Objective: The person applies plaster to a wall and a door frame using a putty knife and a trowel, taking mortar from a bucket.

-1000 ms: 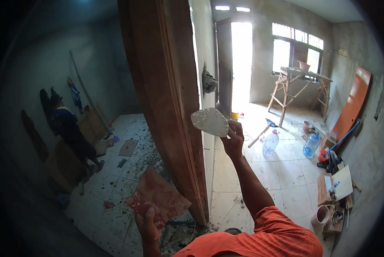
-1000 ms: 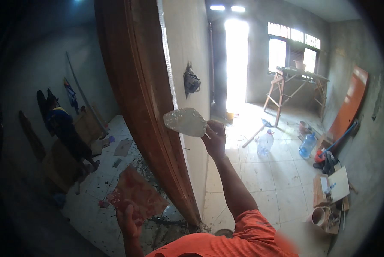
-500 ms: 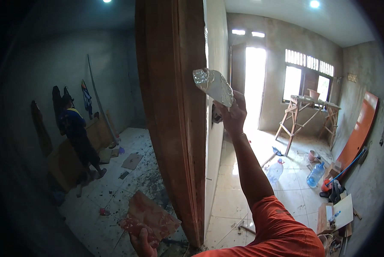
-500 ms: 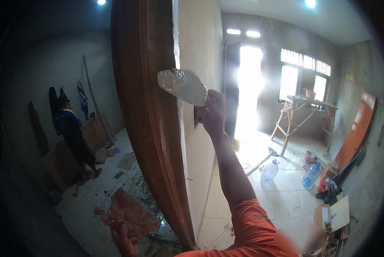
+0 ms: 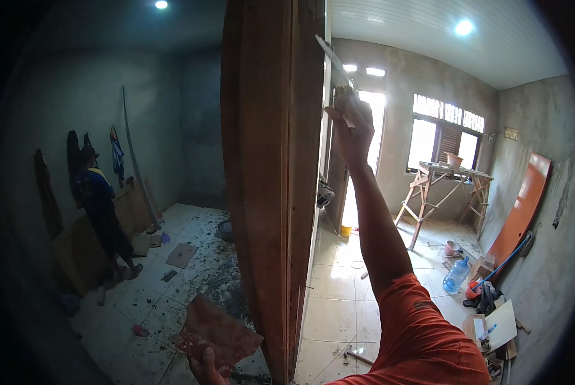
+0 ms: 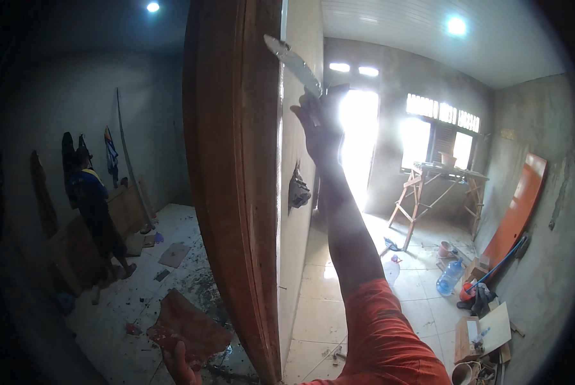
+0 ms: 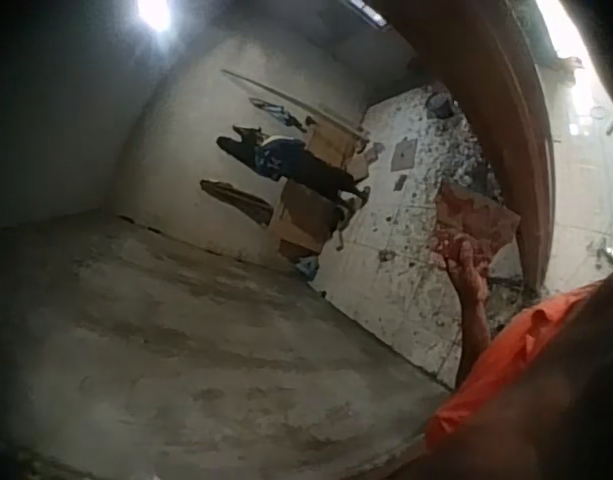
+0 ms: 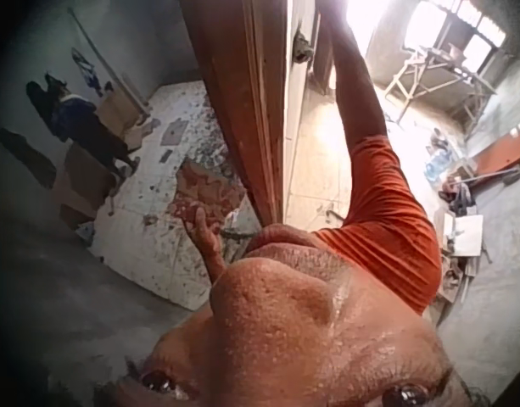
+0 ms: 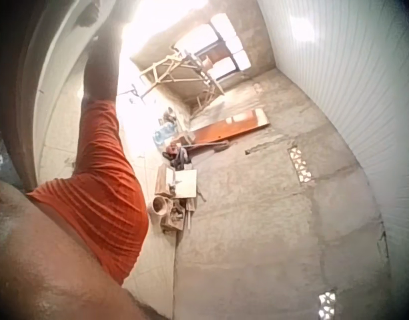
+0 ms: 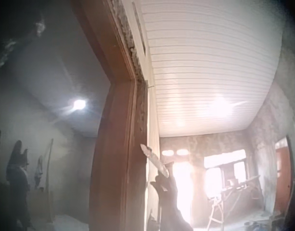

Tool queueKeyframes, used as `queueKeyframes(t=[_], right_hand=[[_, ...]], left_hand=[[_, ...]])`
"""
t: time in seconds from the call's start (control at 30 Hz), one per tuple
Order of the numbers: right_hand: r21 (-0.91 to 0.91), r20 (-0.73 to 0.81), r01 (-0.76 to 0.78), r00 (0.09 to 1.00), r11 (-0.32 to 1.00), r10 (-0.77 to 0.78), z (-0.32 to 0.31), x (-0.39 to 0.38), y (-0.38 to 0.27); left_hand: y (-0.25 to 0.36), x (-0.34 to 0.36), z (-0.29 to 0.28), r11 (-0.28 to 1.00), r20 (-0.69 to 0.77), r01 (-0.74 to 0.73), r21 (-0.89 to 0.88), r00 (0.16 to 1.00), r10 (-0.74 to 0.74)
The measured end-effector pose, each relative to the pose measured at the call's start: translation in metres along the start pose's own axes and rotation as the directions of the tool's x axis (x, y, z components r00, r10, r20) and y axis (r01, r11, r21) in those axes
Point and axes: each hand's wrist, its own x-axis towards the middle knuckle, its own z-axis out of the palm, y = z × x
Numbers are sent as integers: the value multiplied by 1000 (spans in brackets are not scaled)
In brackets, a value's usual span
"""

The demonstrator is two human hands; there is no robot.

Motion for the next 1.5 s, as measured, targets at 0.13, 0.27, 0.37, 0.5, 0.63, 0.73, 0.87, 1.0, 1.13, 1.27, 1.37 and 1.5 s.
queueKeyframes(t=[0.13,0.27,0.37,0.5,0.63,0.73,0.87,1.0,1.13,1.27,1.37,1.5], right_hand=[[-436,139,304,953,847,-270,-9,50,0],[-694,168,327,940,642,-297,-6,32,-71],[-400,-16,-109,994,910,112,-23,-57,-130],[-381,-120,-510,854,771,506,-35,-171,-196],[-345,-178,-729,669,591,722,0,-237,-231],[-342,-146,-755,631,559,762,8,-258,-225],[-358,-169,-768,613,531,772,8,-261,-213],[-415,-181,-738,640,532,746,7,-258,-205],[-493,-157,-686,676,535,720,1,-255,-200],[-593,-157,-616,721,519,675,-4,-254,-196],[-629,-206,-588,758,509,619,-13,-260,-200],[-489,-349,-662,746,569,567,-22,-263,-218]], left_hand=[[-3,11,-5,993,181,-55,-103,981,73],[1,19,-13,986,158,-73,-151,983,97],[-24,49,-50,998,271,-41,-53,961,54],[-20,53,-57,1000,356,30,5,934,-29],[-4,49,-54,999,386,29,16,922,-33],[7,47,-56,997,426,65,43,901,-77],[9,38,-47,997,442,79,9,894,-75],[8,33,-54,1000,399,-7,-9,917,10],[11,32,-71,1000,356,8,1,934,-7],[15,28,-73,1000,314,-16,18,949,9],[11,32,-77,999,337,-35,-8,941,36],[8,29,-71,1000,353,-23,-8,935,24]])
